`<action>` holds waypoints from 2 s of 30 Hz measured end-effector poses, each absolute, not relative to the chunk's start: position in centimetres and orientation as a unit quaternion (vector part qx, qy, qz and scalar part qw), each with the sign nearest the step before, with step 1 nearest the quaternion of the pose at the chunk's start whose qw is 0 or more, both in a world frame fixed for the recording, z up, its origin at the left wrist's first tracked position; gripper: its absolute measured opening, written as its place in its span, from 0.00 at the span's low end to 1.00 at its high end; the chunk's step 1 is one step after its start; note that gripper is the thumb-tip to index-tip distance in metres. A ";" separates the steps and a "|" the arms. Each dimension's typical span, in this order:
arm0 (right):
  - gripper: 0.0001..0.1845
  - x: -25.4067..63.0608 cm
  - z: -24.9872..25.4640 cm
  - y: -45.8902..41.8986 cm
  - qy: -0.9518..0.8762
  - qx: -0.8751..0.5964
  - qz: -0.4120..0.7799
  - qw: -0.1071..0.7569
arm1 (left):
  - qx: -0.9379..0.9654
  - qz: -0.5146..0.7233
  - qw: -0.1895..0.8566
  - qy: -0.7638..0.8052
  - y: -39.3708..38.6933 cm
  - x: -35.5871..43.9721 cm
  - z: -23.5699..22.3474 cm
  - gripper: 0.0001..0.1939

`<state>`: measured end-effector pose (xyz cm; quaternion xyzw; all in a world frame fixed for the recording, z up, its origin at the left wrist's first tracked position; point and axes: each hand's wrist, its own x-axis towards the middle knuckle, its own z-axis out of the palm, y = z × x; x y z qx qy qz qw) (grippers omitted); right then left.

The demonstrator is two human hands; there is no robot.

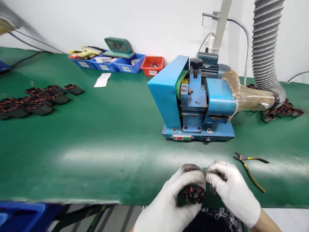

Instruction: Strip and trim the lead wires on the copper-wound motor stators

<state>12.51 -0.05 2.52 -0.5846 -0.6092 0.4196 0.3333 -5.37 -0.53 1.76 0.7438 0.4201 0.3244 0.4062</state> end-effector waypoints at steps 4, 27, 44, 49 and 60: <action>0.10 12.3 3.0 -0.4 -0.643 -0.578 0.316 0.390 | 0.753 0.387 0.353 0.398 -0.7 -5.0 2.0 0.17; 0.10 13.1 1.3 -1.1 -0.730 -0.485 0.218 0.429 | 0.659 0.362 0.523 0.402 -0.4 -5.0 1.3 0.19; 0.11 15.1 -0.9 3.3 -0.798 -0.488 0.334 0.116 | 0.798 0.236 0.264 0.489 0.9 -4.5 -3.8 0.24; 0.14 23.3 -0.2 3.8 -0.845 -0.498 0.191 0.050 | 0.791 0.230 0.293 0.486 1.2 -5.0 -3.4 0.26; 0.34 25.9 -5.8 -1.7 -0.694 -0.689 -0.204 -0.041 | 0.806 0.213 0.209 0.512 0.0 -1.8 -1.5 0.15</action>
